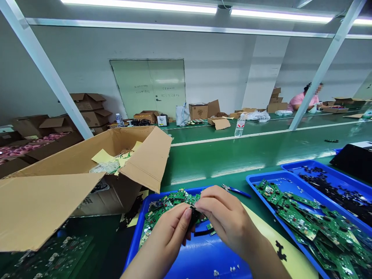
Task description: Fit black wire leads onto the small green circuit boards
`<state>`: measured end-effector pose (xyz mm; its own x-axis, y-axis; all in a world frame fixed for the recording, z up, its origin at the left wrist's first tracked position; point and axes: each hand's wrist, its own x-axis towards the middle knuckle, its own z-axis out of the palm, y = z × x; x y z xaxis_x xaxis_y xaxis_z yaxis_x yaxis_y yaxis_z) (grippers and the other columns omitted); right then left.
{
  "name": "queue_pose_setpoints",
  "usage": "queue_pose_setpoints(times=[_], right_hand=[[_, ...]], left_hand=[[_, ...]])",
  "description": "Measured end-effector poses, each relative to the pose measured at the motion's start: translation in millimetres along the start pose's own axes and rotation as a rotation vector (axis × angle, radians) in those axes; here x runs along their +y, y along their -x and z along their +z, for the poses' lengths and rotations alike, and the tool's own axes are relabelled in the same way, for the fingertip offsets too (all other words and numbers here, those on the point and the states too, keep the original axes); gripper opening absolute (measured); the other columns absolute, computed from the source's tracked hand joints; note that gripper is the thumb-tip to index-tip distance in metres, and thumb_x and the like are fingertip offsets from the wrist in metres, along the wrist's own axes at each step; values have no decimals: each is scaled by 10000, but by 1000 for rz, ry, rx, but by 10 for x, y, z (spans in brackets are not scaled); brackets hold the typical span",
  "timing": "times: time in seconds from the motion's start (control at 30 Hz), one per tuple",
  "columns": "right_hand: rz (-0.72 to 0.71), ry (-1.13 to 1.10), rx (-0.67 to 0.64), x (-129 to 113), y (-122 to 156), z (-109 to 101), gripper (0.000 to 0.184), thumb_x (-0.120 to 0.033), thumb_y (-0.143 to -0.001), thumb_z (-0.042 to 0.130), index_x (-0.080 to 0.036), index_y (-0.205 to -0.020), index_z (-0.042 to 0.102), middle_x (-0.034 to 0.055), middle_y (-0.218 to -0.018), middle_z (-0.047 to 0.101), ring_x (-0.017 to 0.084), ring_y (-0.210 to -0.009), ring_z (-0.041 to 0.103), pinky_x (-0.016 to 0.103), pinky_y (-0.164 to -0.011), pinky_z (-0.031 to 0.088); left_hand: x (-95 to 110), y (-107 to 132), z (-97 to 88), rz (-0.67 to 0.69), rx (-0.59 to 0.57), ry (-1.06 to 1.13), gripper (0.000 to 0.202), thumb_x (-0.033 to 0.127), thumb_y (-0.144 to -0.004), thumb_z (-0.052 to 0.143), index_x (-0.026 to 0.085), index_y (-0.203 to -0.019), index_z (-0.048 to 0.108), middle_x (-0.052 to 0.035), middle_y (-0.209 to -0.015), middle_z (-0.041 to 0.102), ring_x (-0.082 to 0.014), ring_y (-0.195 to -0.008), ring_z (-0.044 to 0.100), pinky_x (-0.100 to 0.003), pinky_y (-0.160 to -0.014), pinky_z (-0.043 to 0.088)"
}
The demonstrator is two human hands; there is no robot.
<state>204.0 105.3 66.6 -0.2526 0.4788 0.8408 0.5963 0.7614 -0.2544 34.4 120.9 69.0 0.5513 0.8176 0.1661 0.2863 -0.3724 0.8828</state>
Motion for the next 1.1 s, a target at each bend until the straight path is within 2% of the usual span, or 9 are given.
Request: queue_pose_setpoints(times=[0.13,0.27,0.37,0.5,0.63,0.77,0.83,0.97,1.1], right_hand=[[34,-5,-125,1,4,-17,308,-29,-893,384,-133,-854,672,83,-786,602,160,-695,599,251,-595,537],[14,-70,-38,17,55,-35,320,-14,-837,442,-203,-951,674,96,-1021,600,179,-893,627,331,-783,563],[-4,-122,-1,8,83,-54,350,-19,-800,504,-230,-1028,663,93,-1152,571,183,-947,632,439,-953,496],[-11,-274,-30,-47,77,-97,447,-31,-783,550,-272,-1153,621,45,-1114,624,180,-979,646,500,-1083,371],[53,-374,148,-92,95,-163,493,-44,-808,528,-309,-1220,583,21,-1107,654,200,-1017,640,544,-1093,353],[117,-304,331,-152,149,-220,453,-29,-828,492,-303,-1164,621,18,-1056,705,219,-995,662,548,-1055,407],[81,-199,299,-204,161,-221,476,2,-806,508,-306,-1147,628,13,-1044,726,226,-988,678,539,-1051,414],[-34,-9,93,-270,120,-138,453,-17,-780,570,-265,-1156,614,30,-1054,738,229,-994,687,511,-1081,383],[241,-30,30,-224,62,-14,261,-136,-861,526,-203,-1087,638,74,-950,742,220,-843,712,539,-995,449]], left_hand=[[13,-18,-27,94,8,-68,362,391,-955,376,219,-667,513,2,-625,537,-149,-570,503,-218,-493,432],[41,-27,-56,188,33,-135,314,323,-959,381,227,-782,622,-23,-752,609,-169,-699,587,-242,-617,512],[22,-18,-80,238,58,-145,267,284,-962,396,265,-1042,651,-42,-912,651,-178,-857,632,-273,-765,536],[-37,-31,-103,286,115,-235,258,263,-934,475,278,-1141,630,-42,-913,649,-176,-819,647,-275,-730,560],[-114,-75,-119,429,268,-428,292,214,-890,562,241,-1176,611,-66,-970,642,-191,-863,660,-302,-747,578],[-172,-95,-137,732,459,-706,245,188,-874,595,209,-1116,632,-75,-962,682,-212,-909,673,-407,-866,561],[-182,-93,-140,833,515,-795,237,149,-869,595,199,-1096,637,-71,-942,709,-212,-925,680,-413,-890,554],[-184,-78,-132,917,544,-832,214,133,-890,551,159,-1078,650,-95,-947,730,-219,-953,686,-371,-867,570],[-184,-61,-124,907,601,-788,268,90,-815,657,135,-1079,658,-107,-978,727,-213,-920,695,-306,-802,590]])
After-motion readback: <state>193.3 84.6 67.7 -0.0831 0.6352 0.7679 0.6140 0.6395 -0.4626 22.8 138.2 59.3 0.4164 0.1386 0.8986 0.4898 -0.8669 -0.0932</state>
